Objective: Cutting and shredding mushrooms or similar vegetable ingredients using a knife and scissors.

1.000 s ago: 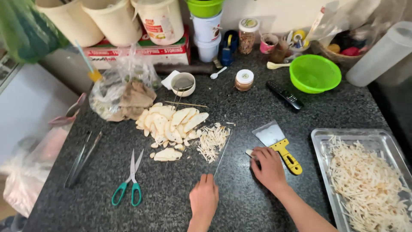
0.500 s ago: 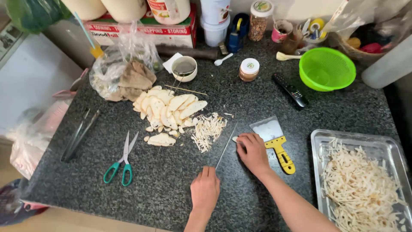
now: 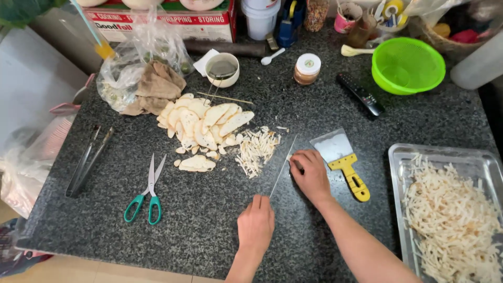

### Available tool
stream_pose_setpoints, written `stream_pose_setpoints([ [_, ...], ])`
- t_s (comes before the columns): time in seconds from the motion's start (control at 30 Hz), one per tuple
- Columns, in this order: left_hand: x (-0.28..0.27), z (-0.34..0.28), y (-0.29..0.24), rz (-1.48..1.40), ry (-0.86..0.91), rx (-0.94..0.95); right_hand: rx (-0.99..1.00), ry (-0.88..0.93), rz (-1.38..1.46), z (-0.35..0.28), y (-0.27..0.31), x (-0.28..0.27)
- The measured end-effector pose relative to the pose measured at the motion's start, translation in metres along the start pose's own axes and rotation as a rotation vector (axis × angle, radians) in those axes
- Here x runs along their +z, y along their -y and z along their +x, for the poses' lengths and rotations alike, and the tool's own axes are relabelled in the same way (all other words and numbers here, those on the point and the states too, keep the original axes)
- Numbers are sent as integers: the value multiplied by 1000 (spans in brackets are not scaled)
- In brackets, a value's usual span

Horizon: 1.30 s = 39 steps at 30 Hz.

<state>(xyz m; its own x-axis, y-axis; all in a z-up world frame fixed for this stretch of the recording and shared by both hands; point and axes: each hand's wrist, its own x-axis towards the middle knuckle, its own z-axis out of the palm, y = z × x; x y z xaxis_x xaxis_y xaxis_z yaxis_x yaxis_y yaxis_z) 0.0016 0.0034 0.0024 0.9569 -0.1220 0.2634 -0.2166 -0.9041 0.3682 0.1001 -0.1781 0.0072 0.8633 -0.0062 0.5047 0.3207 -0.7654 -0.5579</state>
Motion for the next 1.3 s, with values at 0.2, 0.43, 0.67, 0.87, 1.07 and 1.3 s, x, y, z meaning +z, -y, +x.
stream_pose_setpoints([
  [0.2,-1,-4,3,8,65,79,-45,-1,6,2,2,-2],
  [0.43,5,-13,9,29,75,84,-22,34,10,1,6,-3],
  [0.67,0,-17,7,10,99,78,-13,32,4,6,10,-7],
  [0.87,3,1,3,52,100,83,-7,41,-7,5,10,-4],
  [1.07,-8,-6,4,91,142,66,-36,28,-5,5,8,-5],
  [1.3,-14,-4,9,63,210,3,-42,13,-23,4,8,-5],
])
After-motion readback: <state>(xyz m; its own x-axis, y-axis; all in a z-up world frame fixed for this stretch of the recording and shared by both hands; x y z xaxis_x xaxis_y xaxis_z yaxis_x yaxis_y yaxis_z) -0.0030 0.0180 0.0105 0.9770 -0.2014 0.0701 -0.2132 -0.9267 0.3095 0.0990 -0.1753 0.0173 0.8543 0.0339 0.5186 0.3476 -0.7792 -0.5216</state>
